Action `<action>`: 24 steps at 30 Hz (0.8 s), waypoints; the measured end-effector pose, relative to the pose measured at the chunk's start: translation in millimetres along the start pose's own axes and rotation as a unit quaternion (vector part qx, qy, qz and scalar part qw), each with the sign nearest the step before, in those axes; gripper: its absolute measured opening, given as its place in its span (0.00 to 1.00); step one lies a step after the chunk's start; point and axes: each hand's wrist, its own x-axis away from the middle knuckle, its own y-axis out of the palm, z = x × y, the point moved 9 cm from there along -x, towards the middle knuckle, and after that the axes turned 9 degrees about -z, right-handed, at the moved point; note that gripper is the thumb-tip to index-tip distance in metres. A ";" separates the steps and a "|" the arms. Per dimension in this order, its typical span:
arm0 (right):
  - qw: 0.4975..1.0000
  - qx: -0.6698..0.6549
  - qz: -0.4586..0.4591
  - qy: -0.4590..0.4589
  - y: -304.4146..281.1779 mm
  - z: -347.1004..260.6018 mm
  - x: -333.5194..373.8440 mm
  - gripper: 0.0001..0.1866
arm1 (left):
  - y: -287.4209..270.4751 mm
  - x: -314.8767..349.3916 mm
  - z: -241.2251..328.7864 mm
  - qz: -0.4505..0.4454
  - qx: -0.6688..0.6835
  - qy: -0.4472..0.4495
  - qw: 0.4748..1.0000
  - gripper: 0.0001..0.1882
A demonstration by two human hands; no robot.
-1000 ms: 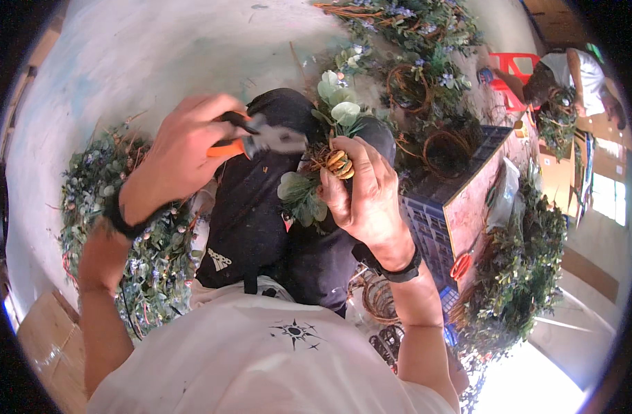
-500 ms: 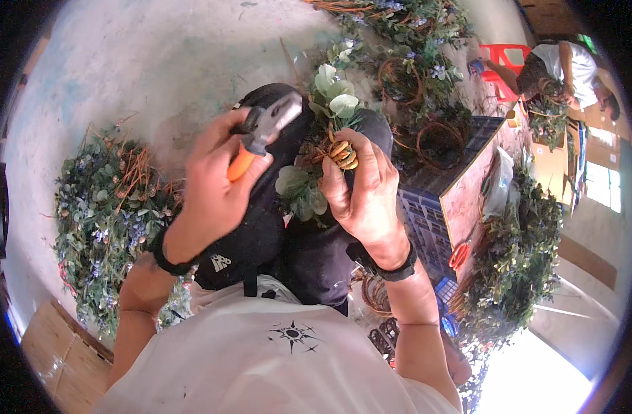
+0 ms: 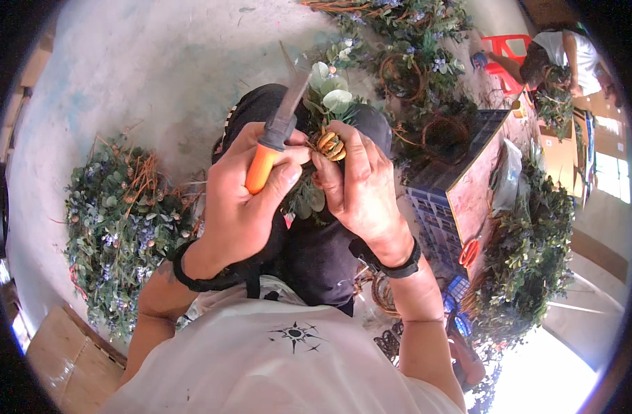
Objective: Assemble decorative floral wreaths using artificial foliage, pinecones, and wire.
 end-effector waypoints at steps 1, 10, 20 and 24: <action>1.000 -0.007 -0.013 0.001 0.8 1.0 -0.5 0.21 | -1.7 -1.0 -2.6 -0.019 -0.007 -0.005 1.000 0.10; 0.999 0.024 0.008 -0.036 -3.5 -7.3 -3.0 0.20 | -35.8 9.9 11.7 0.054 -0.601 0.164 0.780 0.05; 0.999 0.012 0.011 -0.037 -5.7 -10.5 -4.6 0.19 | -31.8 19.4 16.0 0.118 -0.711 0.268 0.639 0.09; 0.999 0.004 0.003 -0.033 -5.4 -9.3 -5.6 0.19 | -29.4 15.7 18.8 0.147 -0.717 0.271 0.625 0.10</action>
